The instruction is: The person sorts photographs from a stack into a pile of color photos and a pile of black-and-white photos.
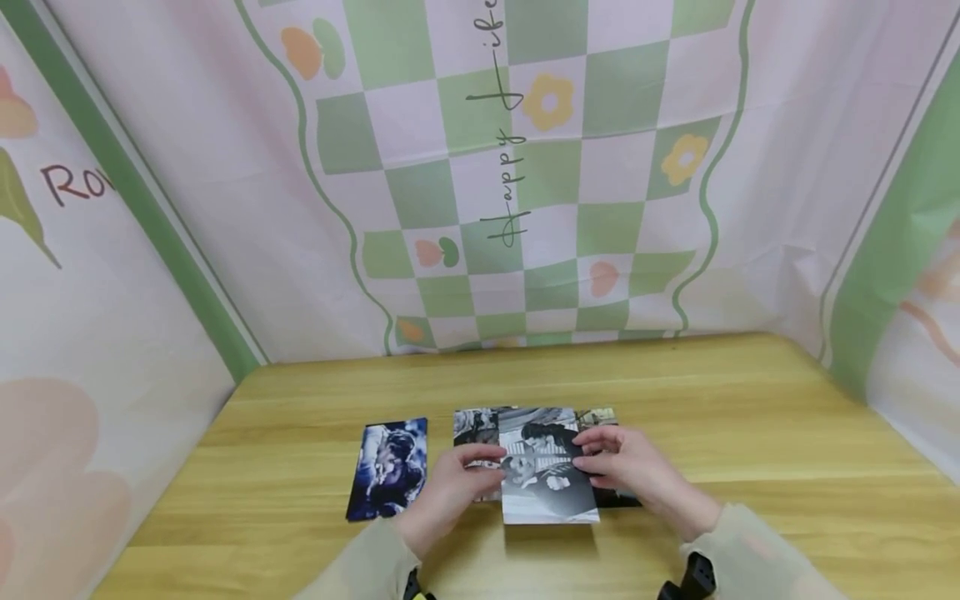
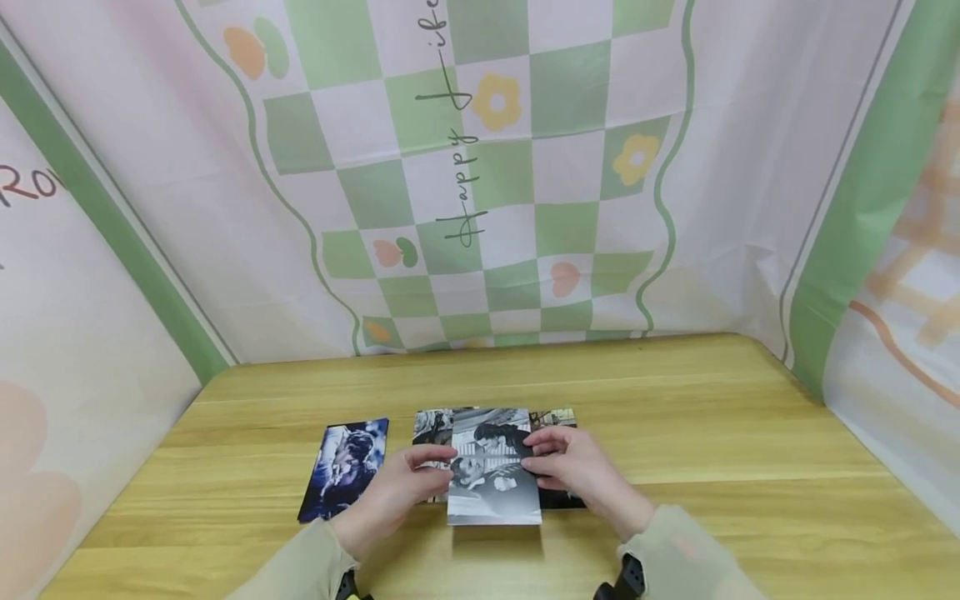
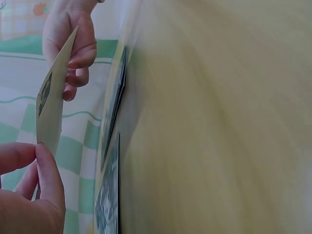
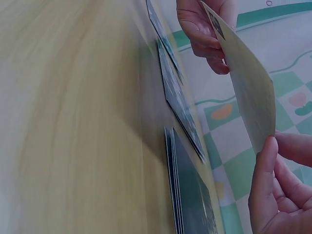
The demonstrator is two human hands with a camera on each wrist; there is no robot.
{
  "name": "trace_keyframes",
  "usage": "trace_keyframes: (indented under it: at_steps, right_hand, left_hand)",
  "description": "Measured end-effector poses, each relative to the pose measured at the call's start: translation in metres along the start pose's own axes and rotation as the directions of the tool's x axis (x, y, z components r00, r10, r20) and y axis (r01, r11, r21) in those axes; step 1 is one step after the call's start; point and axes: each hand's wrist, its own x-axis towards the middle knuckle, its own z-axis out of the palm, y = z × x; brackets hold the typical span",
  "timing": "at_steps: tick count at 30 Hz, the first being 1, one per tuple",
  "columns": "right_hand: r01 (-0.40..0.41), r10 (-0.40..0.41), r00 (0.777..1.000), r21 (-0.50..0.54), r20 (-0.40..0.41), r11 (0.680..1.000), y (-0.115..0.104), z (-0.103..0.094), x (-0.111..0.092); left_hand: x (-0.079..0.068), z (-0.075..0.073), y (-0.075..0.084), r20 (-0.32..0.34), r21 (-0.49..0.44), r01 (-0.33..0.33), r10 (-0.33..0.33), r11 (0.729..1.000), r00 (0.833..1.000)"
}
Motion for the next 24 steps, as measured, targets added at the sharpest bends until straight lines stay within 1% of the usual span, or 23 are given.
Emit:
trace_keyframes:
  at_steps: [5,11,14,17,21,24]
  right_hand:
    - [0.003,-0.003,1.0,-0.005,0.011,1.0,-0.002,0.011,0.006]
    - [0.012,-0.01,0.999,-0.04,0.039,0.999,-0.007,0.024,0.016]
    - [0.012,-0.008,0.999,-0.062,0.054,0.998,-0.01,0.03,0.021]
    - [0.015,-0.01,0.998,-0.078,0.061,0.997,-0.013,0.035,0.026]
    - [0.008,-0.004,0.999,-0.077,0.051,0.997,-0.016,0.041,0.032]
    - [-0.006,0.01,0.999,-0.075,0.046,0.997,-0.015,0.046,0.037]
  left_hand:
    - [-0.003,-0.012,0.0,-0.001,0.046,0.021,-0.021,0.999,1.0]
    - [-0.004,-0.029,0.0,-0.025,0.092,0.022,-0.02,0.996,1.0]
    - [-0.004,-0.035,0.0,-0.042,0.11,0.038,-0.033,0.993,0.999]
    - [-0.004,-0.041,0.001,-0.044,0.11,0.05,-0.046,0.993,0.998]
    - [-0.003,-0.049,0.0,-0.044,0.121,0.055,-0.05,0.991,0.998]
    - [-0.002,-0.052,0.0,-0.051,0.151,0.061,-0.054,0.987,0.997]
